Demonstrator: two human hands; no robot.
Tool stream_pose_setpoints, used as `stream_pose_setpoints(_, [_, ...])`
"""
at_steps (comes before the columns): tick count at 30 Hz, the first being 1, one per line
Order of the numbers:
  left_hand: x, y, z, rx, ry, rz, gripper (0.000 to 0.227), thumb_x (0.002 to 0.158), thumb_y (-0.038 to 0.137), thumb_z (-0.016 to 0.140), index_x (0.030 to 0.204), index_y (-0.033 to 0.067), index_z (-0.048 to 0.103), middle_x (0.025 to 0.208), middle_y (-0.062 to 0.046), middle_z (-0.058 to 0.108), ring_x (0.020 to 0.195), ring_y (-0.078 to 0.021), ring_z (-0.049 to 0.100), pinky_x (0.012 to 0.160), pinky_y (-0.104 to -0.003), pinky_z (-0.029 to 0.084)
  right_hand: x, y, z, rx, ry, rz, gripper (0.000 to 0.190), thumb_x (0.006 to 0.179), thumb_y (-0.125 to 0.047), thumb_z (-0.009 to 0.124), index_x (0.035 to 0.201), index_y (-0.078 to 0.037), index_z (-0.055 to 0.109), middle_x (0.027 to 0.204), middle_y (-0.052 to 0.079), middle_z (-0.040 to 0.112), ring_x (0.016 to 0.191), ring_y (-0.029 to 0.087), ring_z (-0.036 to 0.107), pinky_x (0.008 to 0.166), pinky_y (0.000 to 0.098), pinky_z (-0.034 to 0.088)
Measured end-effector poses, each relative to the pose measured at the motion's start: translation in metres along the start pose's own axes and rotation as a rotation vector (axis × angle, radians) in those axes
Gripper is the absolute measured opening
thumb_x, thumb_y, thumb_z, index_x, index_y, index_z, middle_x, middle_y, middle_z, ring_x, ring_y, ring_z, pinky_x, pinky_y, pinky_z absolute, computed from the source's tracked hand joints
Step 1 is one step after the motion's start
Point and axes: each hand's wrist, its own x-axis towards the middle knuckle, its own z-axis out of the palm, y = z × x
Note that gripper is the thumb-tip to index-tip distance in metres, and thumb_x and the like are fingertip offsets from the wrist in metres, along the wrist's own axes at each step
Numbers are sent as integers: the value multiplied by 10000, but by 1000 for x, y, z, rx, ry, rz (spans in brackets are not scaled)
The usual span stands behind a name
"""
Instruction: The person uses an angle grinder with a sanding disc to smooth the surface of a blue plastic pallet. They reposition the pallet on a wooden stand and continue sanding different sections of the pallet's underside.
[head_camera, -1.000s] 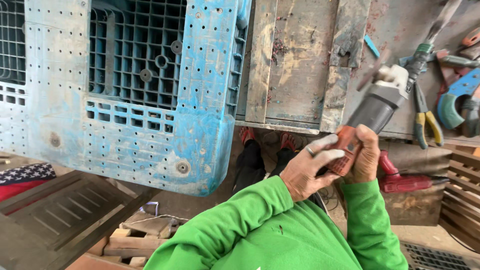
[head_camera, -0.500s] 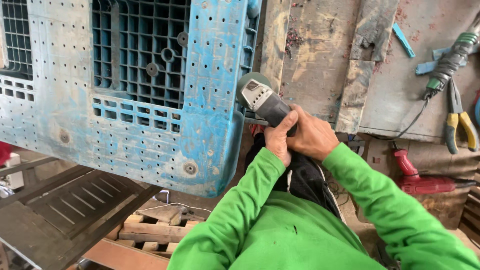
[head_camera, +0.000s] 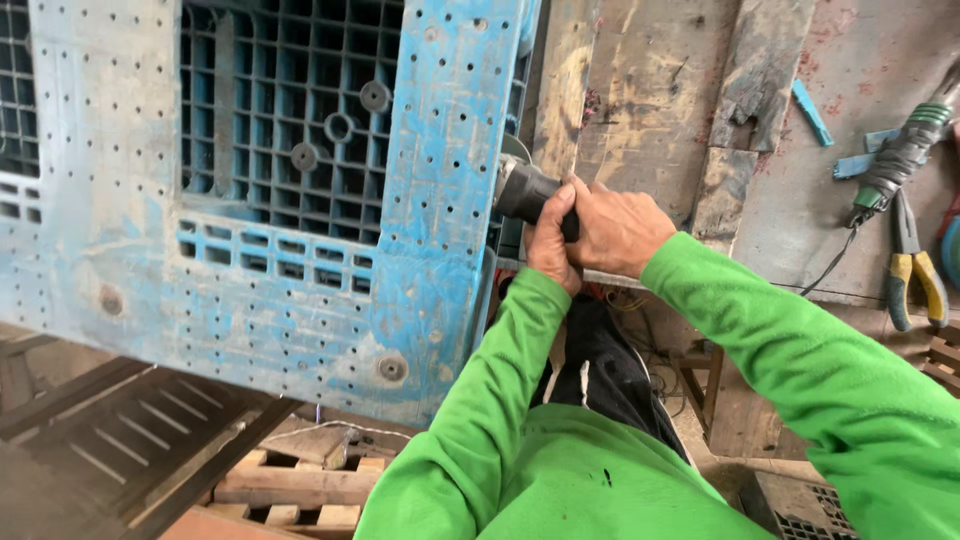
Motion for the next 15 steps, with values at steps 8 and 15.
stream_pose_setpoints(8, [89, 4, 28, 106, -137, 70, 488, 838, 279, 821, 1193, -15, 660, 1111, -98, 708, 991, -206, 693, 912, -361, 569, 49, 34, -26, 14, 118, 44, 429, 902, -309, 582, 1177, 2, 474, 842, 247, 693, 694, 441, 694, 621, 537, 557])
stream_pose_setpoints(15, [51, 9, 24, 71, -79, 20, 487, 860, 306, 782, 1209, -9, 654, 1136, -112, 705, 1018, -238, 692, 951, -394, 560, 33, 29, -18, 19, 78, -39, 440, 861, -291, 605, 1145, 21, 479, 804, 220, 681, 653, 423, 687, 572, 519, 564])
